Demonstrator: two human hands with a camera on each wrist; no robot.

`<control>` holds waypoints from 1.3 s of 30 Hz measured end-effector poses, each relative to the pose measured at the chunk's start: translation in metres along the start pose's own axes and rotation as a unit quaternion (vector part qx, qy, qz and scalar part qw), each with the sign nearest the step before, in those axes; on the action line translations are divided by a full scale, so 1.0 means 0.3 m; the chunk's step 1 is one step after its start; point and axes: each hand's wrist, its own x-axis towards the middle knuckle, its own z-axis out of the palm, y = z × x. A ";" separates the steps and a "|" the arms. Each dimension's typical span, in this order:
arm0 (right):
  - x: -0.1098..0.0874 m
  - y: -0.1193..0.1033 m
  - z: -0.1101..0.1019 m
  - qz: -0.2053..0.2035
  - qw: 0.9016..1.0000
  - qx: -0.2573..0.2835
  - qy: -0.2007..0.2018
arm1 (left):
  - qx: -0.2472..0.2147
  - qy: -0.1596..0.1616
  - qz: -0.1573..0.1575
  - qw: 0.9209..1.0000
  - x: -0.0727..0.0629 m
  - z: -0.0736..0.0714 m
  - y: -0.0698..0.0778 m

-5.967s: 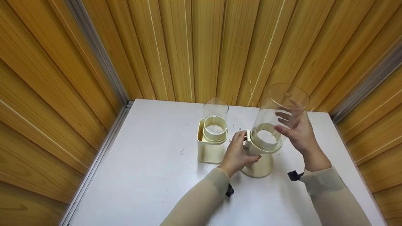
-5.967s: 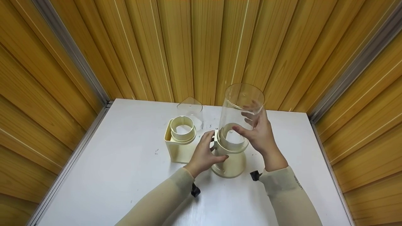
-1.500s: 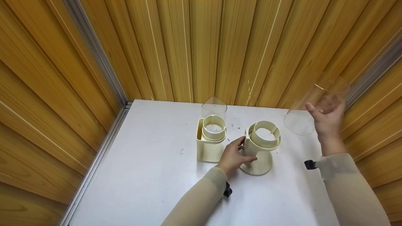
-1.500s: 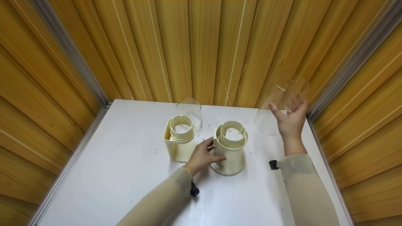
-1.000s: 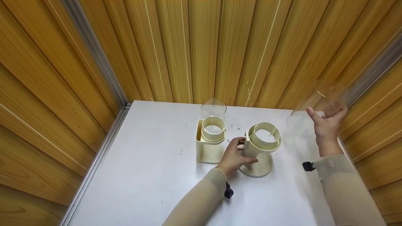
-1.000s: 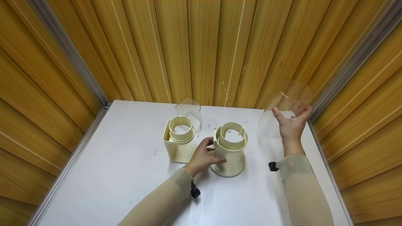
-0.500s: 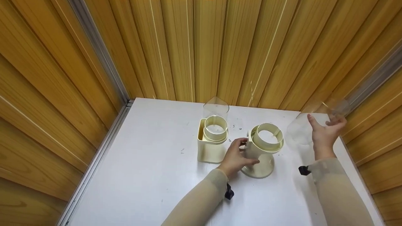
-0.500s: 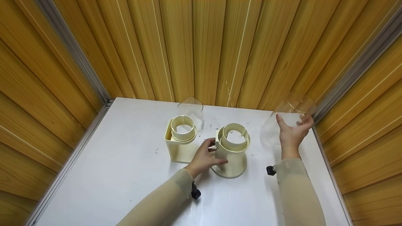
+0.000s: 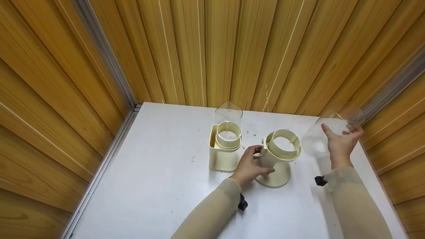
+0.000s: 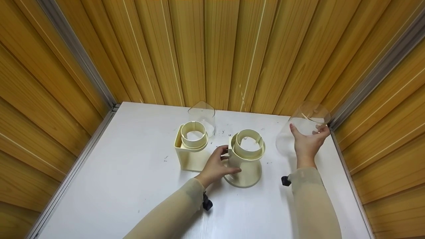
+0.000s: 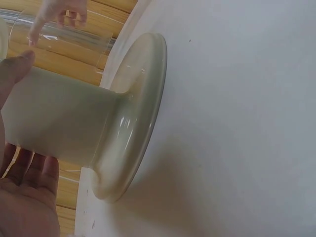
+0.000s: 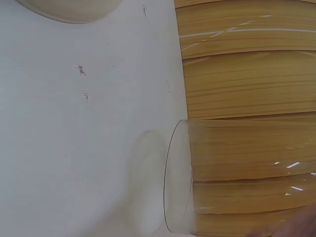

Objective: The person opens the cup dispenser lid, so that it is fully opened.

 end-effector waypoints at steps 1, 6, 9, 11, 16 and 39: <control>0.002 0.004 0.001 -0.001 1.000 -0.002 0.000 | 0.001 0.000 0.001 1.000 0.000 0.001 0.000; 0.014 0.021 0.005 -0.001 1.000 -0.003 0.001 | 0.005 -0.001 0.002 1.000 0.002 0.000 -0.003; 0.018 0.027 0.008 0.006 1.000 -0.004 -0.001 | 0.007 -0.001 0.001 1.000 0.001 -0.001 -0.003; 0.019 0.031 0.010 0.007 1.000 -0.004 -0.004 | 0.006 -0.001 0.001 1.000 0.001 -0.001 -0.003; 0.014 0.053 0.009 0.007 1.000 0.003 -0.006 | 0.000 -0.001 0.002 1.000 -0.001 0.003 -0.007; 0.015 0.134 0.033 -0.043 0.997 -0.057 -0.023 | -0.003 0.008 0.016 1.000 -0.004 0.011 -0.020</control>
